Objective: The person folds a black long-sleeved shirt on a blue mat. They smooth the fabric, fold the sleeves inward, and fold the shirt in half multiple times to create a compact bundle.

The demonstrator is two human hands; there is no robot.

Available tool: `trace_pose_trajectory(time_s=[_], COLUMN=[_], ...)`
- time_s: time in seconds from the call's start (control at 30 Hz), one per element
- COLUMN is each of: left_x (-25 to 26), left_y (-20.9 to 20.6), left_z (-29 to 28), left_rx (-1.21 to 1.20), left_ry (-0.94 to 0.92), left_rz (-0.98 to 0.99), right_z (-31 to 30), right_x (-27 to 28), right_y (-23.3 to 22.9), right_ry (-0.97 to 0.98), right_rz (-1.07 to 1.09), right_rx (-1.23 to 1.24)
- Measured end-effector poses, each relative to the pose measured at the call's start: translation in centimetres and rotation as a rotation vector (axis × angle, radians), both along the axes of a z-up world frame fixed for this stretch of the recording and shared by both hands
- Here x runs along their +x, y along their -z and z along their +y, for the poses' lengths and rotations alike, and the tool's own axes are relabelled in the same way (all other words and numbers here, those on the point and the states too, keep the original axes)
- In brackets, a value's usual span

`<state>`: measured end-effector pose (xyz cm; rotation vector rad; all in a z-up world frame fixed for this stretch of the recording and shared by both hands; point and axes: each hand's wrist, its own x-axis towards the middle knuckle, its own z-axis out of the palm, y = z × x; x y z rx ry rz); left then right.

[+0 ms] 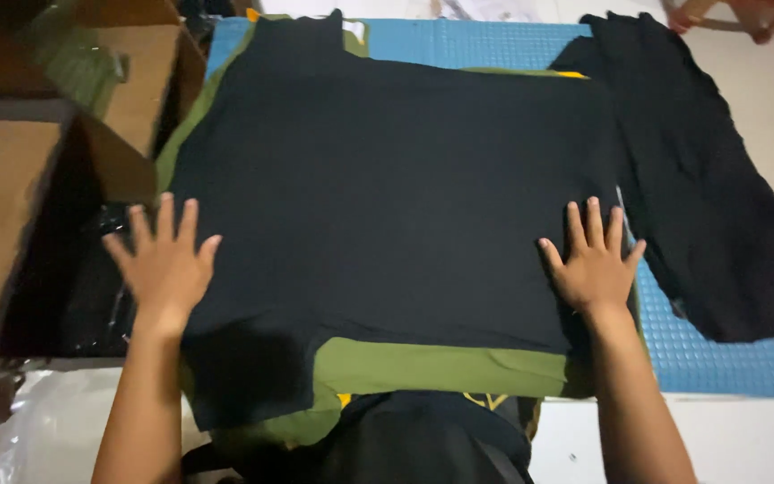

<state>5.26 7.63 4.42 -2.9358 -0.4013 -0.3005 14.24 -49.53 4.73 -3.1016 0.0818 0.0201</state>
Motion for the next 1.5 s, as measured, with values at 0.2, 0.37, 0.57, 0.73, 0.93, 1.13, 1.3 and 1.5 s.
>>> trace_pose_trajectory(time_s=[0.2, 0.37, 0.57, 0.73, 0.93, 1.13, 1.3, 1.5], left_x=[-3.8, -6.7, -5.1, 3.2, 18.3, 24.2, 23.3, 22.1], left_y=[-6.6, -1.0, -2.8, -4.5, -0.8, 0.0, 0.1, -0.9], left_z=[-12.0, -14.6, -13.1, -16.1, -27.3, -42.0, -47.2, -46.4], left_rx=[0.128, -0.21, -0.162, -0.252, 0.057, -0.135, -0.249, -0.215], left_ry=[0.359, 0.632, 0.563, 0.624, 0.953, 1.026, 1.024, 1.123], left_rz=[0.02, 0.067, 0.574, 0.578, 0.337, 0.197, 0.299, 0.38], right_z=[1.6, 0.9, -4.6, -10.1, -20.0, -22.7, -21.6, -21.7], right_x=[-7.3, -9.3, -9.0, -8.8, -6.8, -5.5, -6.5, -7.2], right_y=[1.0, 3.4, 2.6, 4.9, 8.6, 13.7, 12.6, 13.1], right_ry=[-0.187, -0.22, 0.122, 0.275, 0.27, 0.211, 0.298, 0.294], right_rz=[-0.492, -0.28, -0.17, -0.183, -0.851, -0.85, -0.922, -0.891], right_rx=[-0.077, 0.041, 0.046, 0.225, 0.084, -0.101, 0.285, 0.436])
